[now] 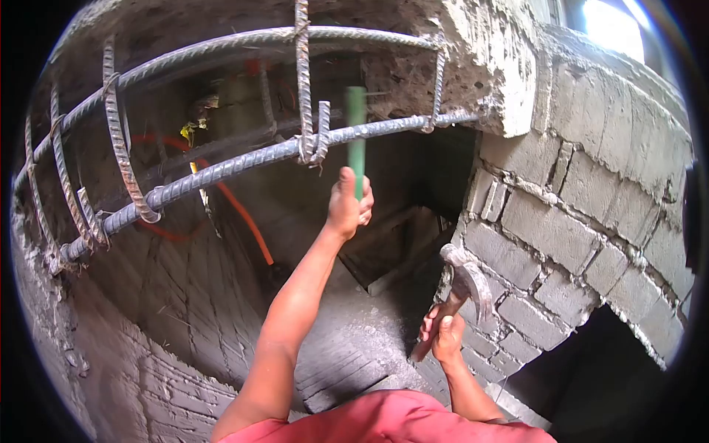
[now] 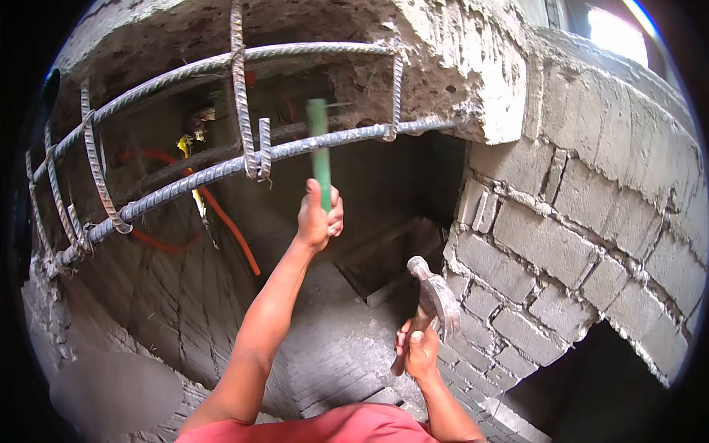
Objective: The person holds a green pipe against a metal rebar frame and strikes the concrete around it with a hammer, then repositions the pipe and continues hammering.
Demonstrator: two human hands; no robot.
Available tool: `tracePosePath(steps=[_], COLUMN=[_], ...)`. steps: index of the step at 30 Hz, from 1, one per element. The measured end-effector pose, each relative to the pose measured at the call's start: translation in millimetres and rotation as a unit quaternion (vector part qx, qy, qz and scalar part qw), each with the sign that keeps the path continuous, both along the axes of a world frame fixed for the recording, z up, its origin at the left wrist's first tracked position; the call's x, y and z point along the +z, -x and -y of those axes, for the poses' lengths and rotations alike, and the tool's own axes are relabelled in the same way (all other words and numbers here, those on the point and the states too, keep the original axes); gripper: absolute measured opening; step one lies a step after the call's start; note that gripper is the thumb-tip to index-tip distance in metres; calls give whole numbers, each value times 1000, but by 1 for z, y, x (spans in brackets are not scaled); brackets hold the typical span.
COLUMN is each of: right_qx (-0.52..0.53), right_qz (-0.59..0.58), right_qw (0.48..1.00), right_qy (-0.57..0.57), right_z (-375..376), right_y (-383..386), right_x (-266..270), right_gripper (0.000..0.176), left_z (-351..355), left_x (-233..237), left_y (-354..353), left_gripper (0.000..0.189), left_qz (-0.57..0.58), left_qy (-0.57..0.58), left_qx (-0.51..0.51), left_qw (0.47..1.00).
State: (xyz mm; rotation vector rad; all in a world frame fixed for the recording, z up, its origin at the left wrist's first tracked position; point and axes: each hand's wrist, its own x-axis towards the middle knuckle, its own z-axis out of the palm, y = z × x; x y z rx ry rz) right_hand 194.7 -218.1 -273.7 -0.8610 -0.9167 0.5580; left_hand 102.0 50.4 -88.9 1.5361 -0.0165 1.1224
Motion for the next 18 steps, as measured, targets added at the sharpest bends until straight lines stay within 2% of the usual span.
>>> tracePosePath(steps=[1, 5, 7, 9, 10, 11, 12, 13, 15, 17, 18], right_qx=[3, -12, -14, -24, -28, -24, -25, -25, -14, -7, -3], right_qz=[-3, -12, -13, -10, -8, -10, -30, -49, -62, -55, -50], right_qw=[1000, 998, 997, 995, 995, 995, 995, 995, 996, 997, 997], right_qy=[17, 66, 77, 97, 92, 94, 87, 81, 70, 61, 59], right_z=[2, 13, 20, 25, 26, 27, 29, 30, 29, 25, 23], right_y=[1, 3, 6, 9, 9, 11, 13, 14, 10, 2, -3], right_x=[-6, -27, -38, -46, -56, -63, -69, -74, -83, -87, -86], right_gripper=[63, 67, 68, 69, 68, 68, 68, 67, 67, 68, 68], left_z=[3, 35, 55, 64, 60, 50, 38, 33, 28, 14, 12], left_x=[-5, -31, -38, -53, -60, -69, -80, -84, -98, -103, -95], left_y=[5, 14, 12, -6, -12, -15, -19, -19, -11, -6, -3], left_gripper=[67, 63, 63, 62, 61, 61, 63, 66, 67, 64, 61], left_qz=[-17, -7, 48, 43, 82, 80, 67, 52, 19, -14, 9], left_qy=[108, 212, 209, 176, 137, 137, 48, -43, -76, -189, -234], left_qx=[-121, -266, -265, 13, 86, 90, 222, 350, 376, 404, 419], left_qw=[987, 940, 940, 983, 983, 983, 971, 934, 923, 895, 877])
